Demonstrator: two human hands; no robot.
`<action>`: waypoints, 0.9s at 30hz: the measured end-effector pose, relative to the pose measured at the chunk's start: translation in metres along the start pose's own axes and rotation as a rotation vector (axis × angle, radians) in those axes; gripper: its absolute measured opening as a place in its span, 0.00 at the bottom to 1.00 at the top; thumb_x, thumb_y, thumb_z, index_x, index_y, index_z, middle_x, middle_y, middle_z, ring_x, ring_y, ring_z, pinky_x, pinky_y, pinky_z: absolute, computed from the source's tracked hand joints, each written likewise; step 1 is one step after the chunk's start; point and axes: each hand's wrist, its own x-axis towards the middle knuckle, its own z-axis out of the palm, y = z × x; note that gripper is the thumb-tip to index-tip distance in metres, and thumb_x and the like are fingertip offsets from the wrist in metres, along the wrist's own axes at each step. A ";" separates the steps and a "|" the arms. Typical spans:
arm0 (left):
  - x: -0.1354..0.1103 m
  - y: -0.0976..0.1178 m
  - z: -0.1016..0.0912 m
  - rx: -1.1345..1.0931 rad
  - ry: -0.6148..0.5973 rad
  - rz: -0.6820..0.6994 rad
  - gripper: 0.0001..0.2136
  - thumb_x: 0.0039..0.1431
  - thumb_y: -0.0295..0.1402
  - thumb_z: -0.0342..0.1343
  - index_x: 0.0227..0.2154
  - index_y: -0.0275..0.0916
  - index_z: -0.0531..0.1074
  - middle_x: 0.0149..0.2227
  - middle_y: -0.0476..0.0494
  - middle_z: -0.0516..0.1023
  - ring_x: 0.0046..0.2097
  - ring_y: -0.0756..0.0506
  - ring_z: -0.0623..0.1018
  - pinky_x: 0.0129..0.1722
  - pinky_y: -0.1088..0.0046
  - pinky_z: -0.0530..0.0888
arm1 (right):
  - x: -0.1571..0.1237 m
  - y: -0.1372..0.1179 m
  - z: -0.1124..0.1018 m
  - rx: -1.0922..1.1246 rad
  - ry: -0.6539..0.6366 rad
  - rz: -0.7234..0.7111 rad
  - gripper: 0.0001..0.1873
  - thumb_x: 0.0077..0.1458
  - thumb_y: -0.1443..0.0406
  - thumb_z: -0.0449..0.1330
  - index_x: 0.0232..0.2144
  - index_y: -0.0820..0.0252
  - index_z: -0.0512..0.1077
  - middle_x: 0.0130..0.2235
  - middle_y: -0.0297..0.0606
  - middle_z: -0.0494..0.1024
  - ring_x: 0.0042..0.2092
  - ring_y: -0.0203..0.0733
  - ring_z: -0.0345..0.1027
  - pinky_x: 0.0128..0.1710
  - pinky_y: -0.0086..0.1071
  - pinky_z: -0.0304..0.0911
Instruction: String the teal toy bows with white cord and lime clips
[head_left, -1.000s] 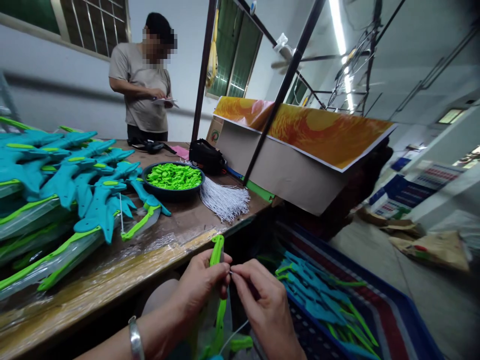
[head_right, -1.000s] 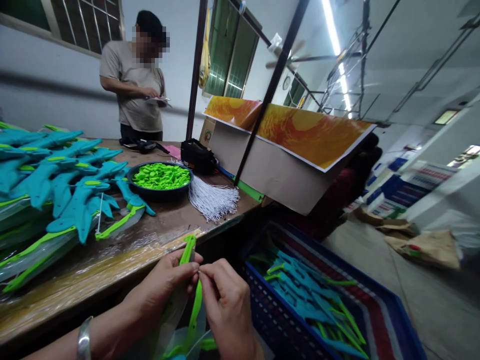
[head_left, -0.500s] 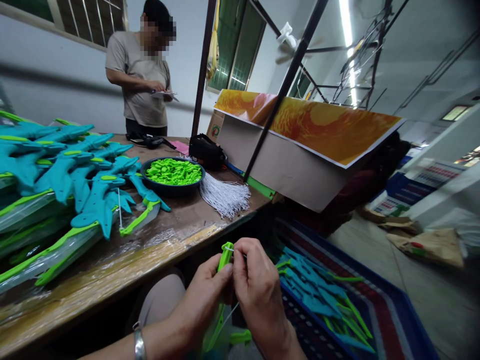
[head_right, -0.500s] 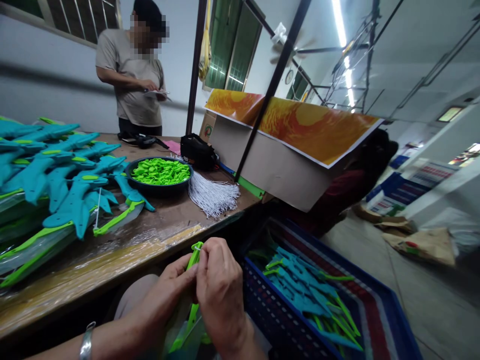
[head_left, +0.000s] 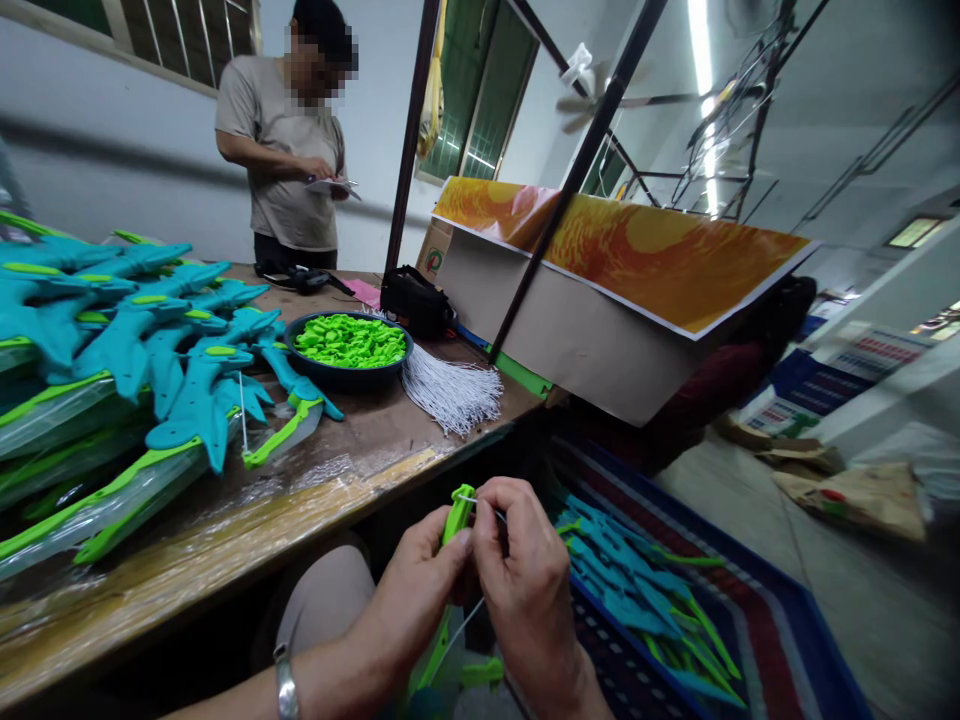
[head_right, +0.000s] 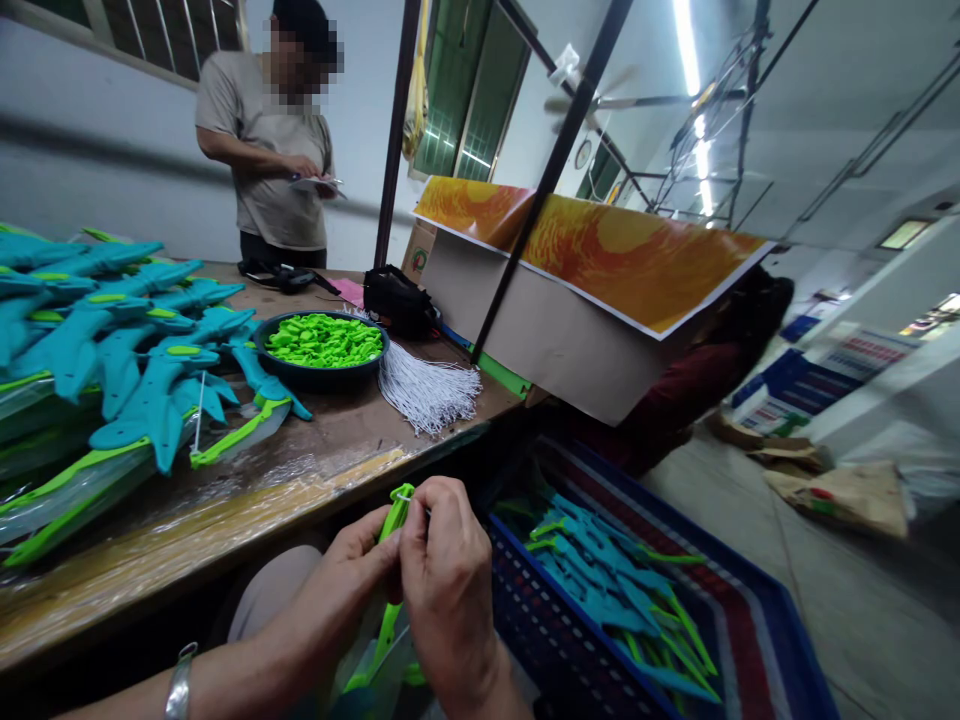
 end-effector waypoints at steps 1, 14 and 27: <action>0.001 -0.001 0.000 0.010 0.004 0.002 0.14 0.57 0.43 0.62 0.31 0.38 0.68 0.25 0.54 0.61 0.27 0.51 0.57 0.26 0.75 0.56 | 0.000 0.000 0.000 -0.013 0.000 -0.008 0.07 0.68 0.72 0.50 0.37 0.58 0.66 0.35 0.37 0.70 0.36 0.39 0.68 0.37 0.32 0.65; -0.004 0.016 0.008 -0.208 0.040 0.017 0.10 0.47 0.29 0.61 0.35 0.41 0.77 0.36 0.47 0.76 0.42 0.44 0.71 0.43 0.71 0.70 | -0.004 0.004 0.000 -0.097 -0.080 0.033 0.11 0.69 0.68 0.52 0.51 0.60 0.70 0.49 0.45 0.70 0.46 0.44 0.73 0.43 0.34 0.71; 0.014 0.049 -0.028 0.157 0.423 0.107 0.11 0.55 0.34 0.59 0.19 0.37 0.72 0.18 0.48 0.69 0.24 0.49 0.69 0.26 0.71 0.64 | -0.006 0.011 0.002 0.012 -0.169 0.126 0.15 0.61 0.54 0.58 0.45 0.56 0.75 0.40 0.41 0.78 0.34 0.43 0.72 0.32 0.35 0.67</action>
